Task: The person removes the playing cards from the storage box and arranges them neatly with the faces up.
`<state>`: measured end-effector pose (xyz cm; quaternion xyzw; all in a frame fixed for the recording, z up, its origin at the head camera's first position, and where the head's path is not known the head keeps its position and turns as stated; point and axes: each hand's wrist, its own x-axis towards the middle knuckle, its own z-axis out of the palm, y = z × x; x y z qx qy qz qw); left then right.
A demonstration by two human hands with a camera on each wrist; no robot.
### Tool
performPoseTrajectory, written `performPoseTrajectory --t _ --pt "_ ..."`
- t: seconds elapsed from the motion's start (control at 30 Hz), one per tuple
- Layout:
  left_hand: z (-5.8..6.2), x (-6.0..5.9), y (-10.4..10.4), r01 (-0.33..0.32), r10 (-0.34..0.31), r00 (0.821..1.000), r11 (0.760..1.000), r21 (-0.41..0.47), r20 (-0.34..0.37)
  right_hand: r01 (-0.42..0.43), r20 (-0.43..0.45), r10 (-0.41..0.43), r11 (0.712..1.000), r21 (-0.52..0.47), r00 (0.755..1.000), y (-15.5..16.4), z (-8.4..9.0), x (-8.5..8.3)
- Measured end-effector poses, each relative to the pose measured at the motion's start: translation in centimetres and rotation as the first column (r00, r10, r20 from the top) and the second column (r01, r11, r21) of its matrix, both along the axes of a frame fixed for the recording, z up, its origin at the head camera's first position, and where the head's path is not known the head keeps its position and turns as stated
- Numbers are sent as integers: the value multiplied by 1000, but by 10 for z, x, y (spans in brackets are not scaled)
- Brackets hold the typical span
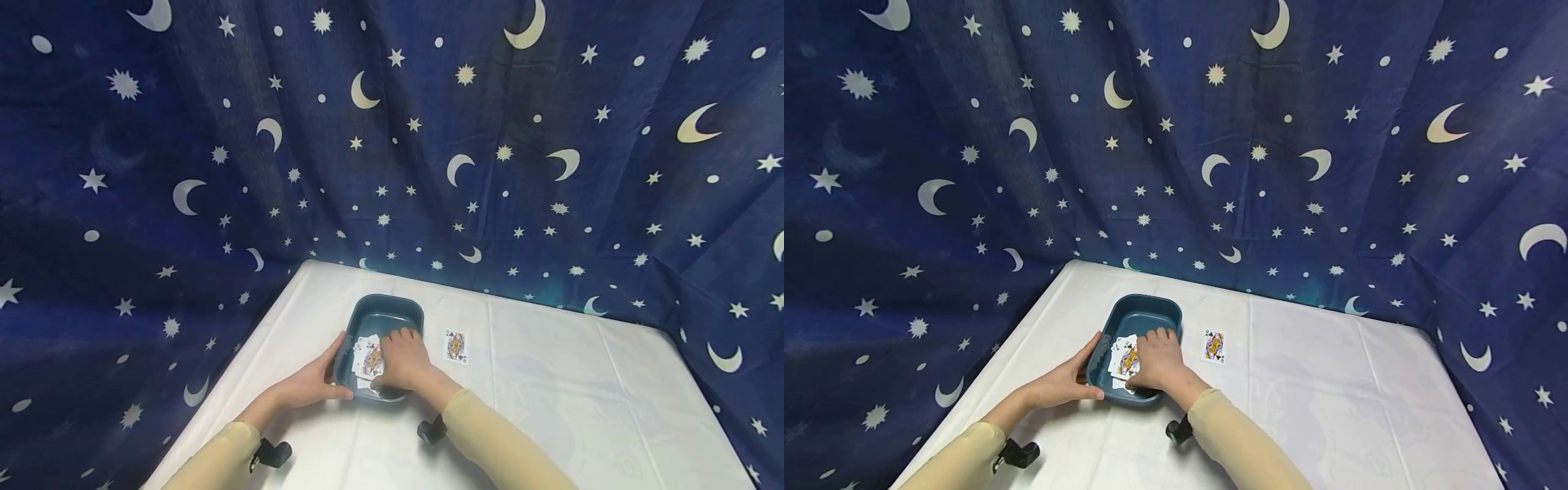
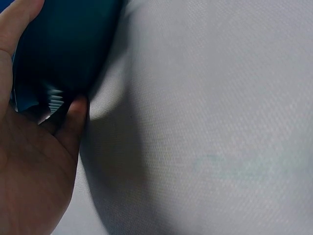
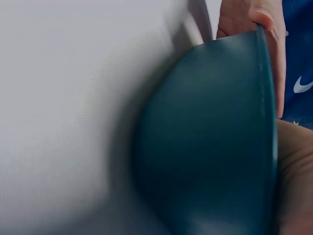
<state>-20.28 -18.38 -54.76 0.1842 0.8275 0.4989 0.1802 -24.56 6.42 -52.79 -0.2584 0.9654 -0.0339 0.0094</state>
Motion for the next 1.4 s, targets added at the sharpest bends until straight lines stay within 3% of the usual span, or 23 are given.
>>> performPoseTrajectory --t 0.33,0.5,0.77,1.07,1.4 --pt "-2 0 0 -3 3 1000 1000 9 6 -54 -30 49 973 -224 998 31 31 -4" --pt "-3 0 0 -8 8 1000 1000 -4 -11 -9 -13 5 948 -318 1000 63 44 -12" --pt "-1 2 -1 -21 21 1000 1000 -18 -10 66 -24 -82 920 -386 996 139 61 -26" --pt "0 3 -2 -24 24 1000 999 -24 -2 180 77 -163 912 -368 984 206 55 -31" --pt "-1 1 1 -13 13 1000 1000 -23 -7 251 180 -206 926 -282 962 235 29 -29"
